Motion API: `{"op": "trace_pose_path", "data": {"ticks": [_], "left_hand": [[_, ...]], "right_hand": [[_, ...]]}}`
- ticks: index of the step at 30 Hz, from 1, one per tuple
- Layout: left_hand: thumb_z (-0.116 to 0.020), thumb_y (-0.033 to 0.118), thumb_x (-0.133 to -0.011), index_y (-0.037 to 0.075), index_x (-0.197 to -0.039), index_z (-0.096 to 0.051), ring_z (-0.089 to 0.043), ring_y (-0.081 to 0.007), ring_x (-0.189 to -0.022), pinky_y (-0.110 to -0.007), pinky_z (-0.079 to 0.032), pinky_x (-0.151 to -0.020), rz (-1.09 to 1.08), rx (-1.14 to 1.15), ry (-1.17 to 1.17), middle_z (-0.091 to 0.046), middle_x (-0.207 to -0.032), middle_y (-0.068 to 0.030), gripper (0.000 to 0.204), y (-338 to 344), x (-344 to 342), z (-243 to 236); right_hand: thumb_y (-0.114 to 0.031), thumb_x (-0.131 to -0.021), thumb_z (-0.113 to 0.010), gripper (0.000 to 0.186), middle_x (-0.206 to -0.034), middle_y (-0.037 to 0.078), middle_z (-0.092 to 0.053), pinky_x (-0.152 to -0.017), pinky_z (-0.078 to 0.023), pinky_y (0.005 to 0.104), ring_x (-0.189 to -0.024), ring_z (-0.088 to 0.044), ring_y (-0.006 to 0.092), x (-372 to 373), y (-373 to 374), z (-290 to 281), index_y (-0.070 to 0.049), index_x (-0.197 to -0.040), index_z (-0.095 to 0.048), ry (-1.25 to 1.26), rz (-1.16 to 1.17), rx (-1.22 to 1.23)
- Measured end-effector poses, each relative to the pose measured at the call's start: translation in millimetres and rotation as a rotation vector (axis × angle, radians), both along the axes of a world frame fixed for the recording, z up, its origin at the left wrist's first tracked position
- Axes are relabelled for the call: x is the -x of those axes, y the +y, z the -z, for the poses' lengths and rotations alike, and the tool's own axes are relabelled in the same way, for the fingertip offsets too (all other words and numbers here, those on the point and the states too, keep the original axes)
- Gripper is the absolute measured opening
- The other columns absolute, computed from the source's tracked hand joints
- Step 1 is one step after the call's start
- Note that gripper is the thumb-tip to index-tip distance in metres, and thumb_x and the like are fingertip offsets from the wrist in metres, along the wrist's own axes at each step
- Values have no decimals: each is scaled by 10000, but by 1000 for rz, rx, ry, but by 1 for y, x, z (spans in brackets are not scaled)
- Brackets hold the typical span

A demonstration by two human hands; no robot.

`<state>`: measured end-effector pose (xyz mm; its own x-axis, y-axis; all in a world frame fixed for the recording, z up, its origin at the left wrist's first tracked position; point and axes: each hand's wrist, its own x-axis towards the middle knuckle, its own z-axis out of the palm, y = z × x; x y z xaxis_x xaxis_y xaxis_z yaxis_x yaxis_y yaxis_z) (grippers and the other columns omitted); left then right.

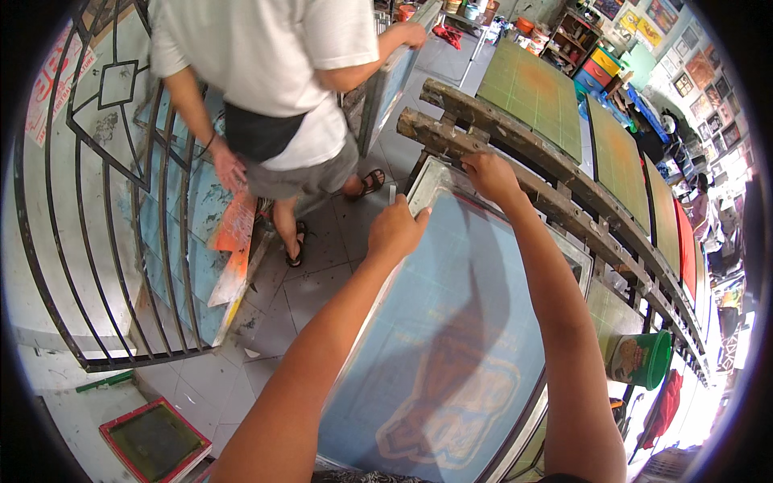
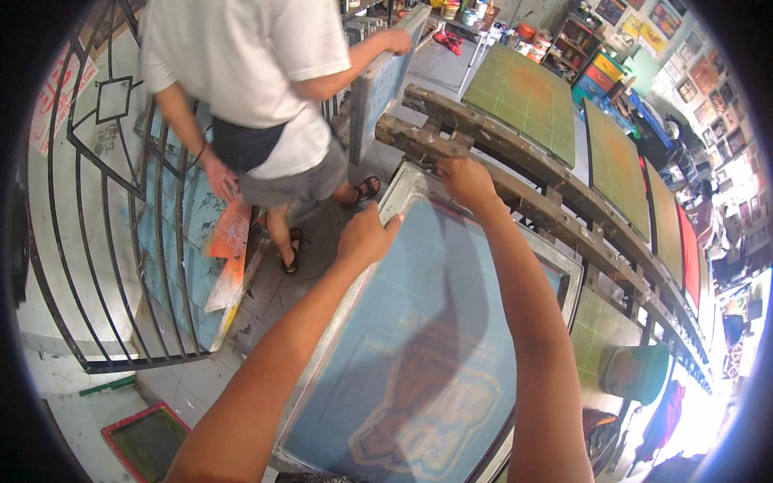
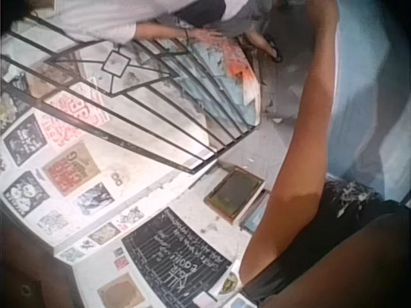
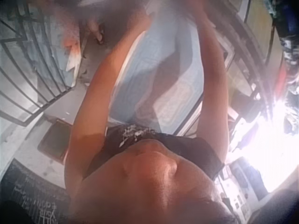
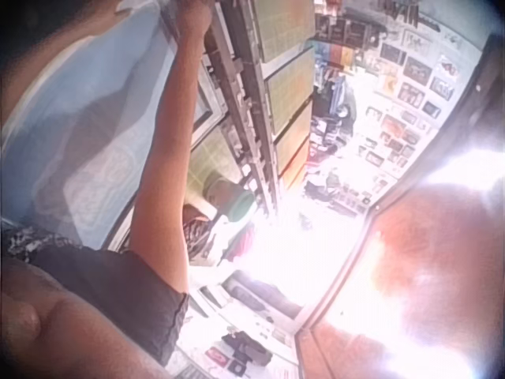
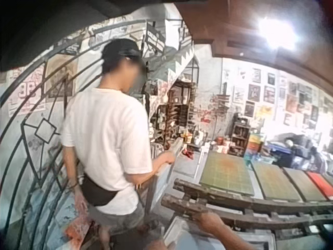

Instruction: The person prepares a screen printing frame by securing it into a wooden alignment track and then selects several small metal hardware pieces from a container to adjust the frame's position.

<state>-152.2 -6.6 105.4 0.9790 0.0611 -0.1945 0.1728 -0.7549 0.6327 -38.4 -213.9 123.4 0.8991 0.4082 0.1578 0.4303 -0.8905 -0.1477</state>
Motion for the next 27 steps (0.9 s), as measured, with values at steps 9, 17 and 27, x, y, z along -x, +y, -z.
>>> {"op": "trace_pose_path", "data": {"ticks": [9, 17, 27], "left_hand": [[-535, 457, -902, -48, -1117, -507, -637, -393, -947, -470, -516, -804, 2, 5, 33, -644, -999, -250, 550, -2, 0, -2], [-536, 458, -898, -58, -1141, -507, -628, -400, -976, -474, -506, -831, 4, -1, 5, -638, -1023, -266, 571, -1, -1, 3], [-522, 464, -908, -65, -1174, -501, -608, -412, -1028, -482, -487, -871, 24, 22, 80, -623, -1072, -285, 593, 2, 0, -7]], "right_hand": [[-194, -849, -554, 194, -877, 170, -672, -763, -507, 466, -878, -639, 357, -1, -11, -7, -105, -952, -692, -13, 26, 39], [-209, -852, -558, 183, -874, 174, -670, -748, -500, 475, -857, -635, 370, -1, -8, 6, -95, -918, -684, 39, 38, -18], [-176, -773, -592, 163, -830, 151, -681, -698, -538, 445, -823, -664, 342, -26, 22, -40, -96, -857, -706, 55, -107, 465]]}}
